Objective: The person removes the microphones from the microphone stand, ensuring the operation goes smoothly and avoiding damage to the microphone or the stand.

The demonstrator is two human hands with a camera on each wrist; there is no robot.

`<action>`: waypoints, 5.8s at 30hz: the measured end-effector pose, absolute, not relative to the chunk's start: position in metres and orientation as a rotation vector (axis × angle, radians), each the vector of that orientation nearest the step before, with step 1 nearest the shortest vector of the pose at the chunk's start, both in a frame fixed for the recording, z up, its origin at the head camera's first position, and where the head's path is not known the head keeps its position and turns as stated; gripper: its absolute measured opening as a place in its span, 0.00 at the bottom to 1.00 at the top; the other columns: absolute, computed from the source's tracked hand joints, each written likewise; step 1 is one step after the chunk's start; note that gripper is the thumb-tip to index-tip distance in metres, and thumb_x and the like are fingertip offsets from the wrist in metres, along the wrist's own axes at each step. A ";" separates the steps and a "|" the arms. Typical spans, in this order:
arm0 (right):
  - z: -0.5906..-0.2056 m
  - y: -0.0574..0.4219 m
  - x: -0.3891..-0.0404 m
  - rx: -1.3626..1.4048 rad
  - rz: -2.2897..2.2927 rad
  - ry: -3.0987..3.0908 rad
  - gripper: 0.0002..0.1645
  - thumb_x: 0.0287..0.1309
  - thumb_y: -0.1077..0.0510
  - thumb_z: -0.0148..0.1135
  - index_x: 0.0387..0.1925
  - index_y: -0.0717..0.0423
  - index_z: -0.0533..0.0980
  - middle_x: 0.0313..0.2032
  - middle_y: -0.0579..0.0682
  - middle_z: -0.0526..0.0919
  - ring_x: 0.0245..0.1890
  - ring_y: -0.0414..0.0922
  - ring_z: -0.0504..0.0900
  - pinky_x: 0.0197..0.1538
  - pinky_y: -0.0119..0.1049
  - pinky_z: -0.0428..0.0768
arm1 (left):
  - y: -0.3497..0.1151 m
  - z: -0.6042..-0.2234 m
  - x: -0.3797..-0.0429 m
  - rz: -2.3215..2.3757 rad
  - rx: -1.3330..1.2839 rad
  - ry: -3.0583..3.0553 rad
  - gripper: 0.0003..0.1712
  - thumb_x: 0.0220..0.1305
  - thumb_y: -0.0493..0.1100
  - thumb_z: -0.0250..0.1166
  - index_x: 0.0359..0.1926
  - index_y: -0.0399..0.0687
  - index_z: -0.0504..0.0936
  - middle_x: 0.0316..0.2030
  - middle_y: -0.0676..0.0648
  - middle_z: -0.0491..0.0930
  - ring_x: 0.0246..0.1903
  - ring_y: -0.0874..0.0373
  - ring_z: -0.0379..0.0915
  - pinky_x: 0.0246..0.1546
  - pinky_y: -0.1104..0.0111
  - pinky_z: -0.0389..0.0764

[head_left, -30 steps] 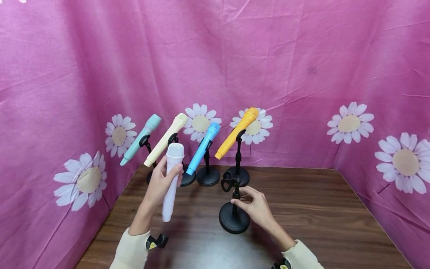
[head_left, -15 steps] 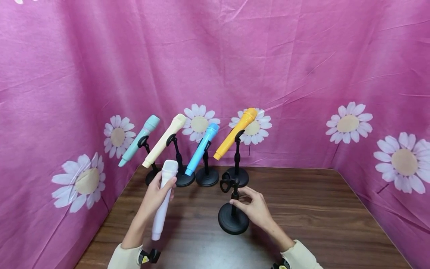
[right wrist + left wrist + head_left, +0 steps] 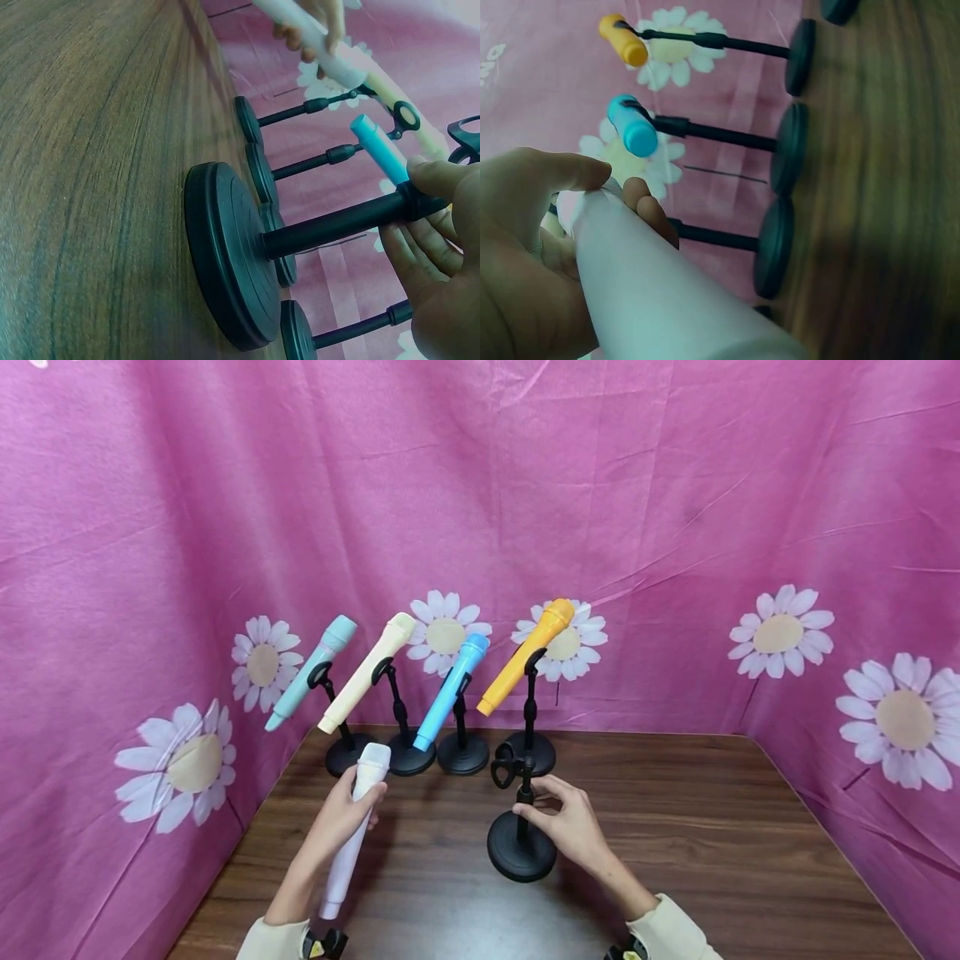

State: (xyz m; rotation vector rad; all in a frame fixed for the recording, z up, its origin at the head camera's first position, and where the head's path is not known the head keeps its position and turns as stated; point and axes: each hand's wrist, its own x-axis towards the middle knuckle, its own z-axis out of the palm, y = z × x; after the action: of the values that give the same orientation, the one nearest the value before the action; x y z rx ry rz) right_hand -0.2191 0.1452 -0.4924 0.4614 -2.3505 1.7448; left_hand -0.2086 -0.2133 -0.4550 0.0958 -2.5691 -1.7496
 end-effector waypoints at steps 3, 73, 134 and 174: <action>-0.492 0.145 -0.219 0.459 1.742 -2.348 0.16 0.55 0.61 0.82 0.46 0.52 0.87 0.41 0.48 0.88 0.43 0.36 0.88 0.47 0.29 0.89 | -0.217 -0.461 -0.211 -1.701 0.102 -2.597 0.29 0.78 0.43 0.64 0.69 0.33 0.66 0.35 0.39 0.81 0.22 0.55 0.77 0.26 0.63 0.84; -0.493 0.145 -0.217 0.466 1.738 -2.344 0.18 0.55 0.60 0.83 0.47 0.49 0.87 0.42 0.49 0.89 0.43 0.37 0.89 0.48 0.30 0.89 | -0.242 -0.484 -0.223 -0.765 0.131 -2.784 0.24 0.70 0.48 0.68 0.55 0.31 0.84 0.46 0.31 0.83 0.49 0.30 0.80 0.51 0.40 0.77; -0.488 0.138 -0.216 0.377 1.604 -2.285 0.16 0.49 0.61 0.86 0.36 0.51 0.84 0.32 0.46 0.90 0.34 0.34 0.88 0.40 0.30 0.88 | -0.062 -0.449 -0.239 -2.106 -0.712 -2.230 0.25 0.70 0.43 0.73 0.66 0.51 0.83 0.59 0.44 0.87 0.58 0.56 0.83 0.58 0.69 0.85; -0.496 0.157 -0.230 0.918 1.650 -2.347 0.17 0.71 0.65 0.65 0.59 0.59 0.83 0.52 0.59 0.89 0.57 0.35 0.84 0.62 0.25 0.78 | -0.063 -0.447 -0.239 -2.132 -0.724 -2.240 0.26 0.71 0.41 0.73 0.67 0.48 0.82 0.59 0.41 0.86 0.52 0.62 0.84 0.51 0.72 0.86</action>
State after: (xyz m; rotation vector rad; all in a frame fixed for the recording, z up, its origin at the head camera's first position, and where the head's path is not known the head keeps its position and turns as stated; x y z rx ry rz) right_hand -0.2305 0.1571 -0.4960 0.9176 -2.3465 1.6501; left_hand -0.2389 -0.0632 -0.4471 -0.7235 -2.2397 -2.1317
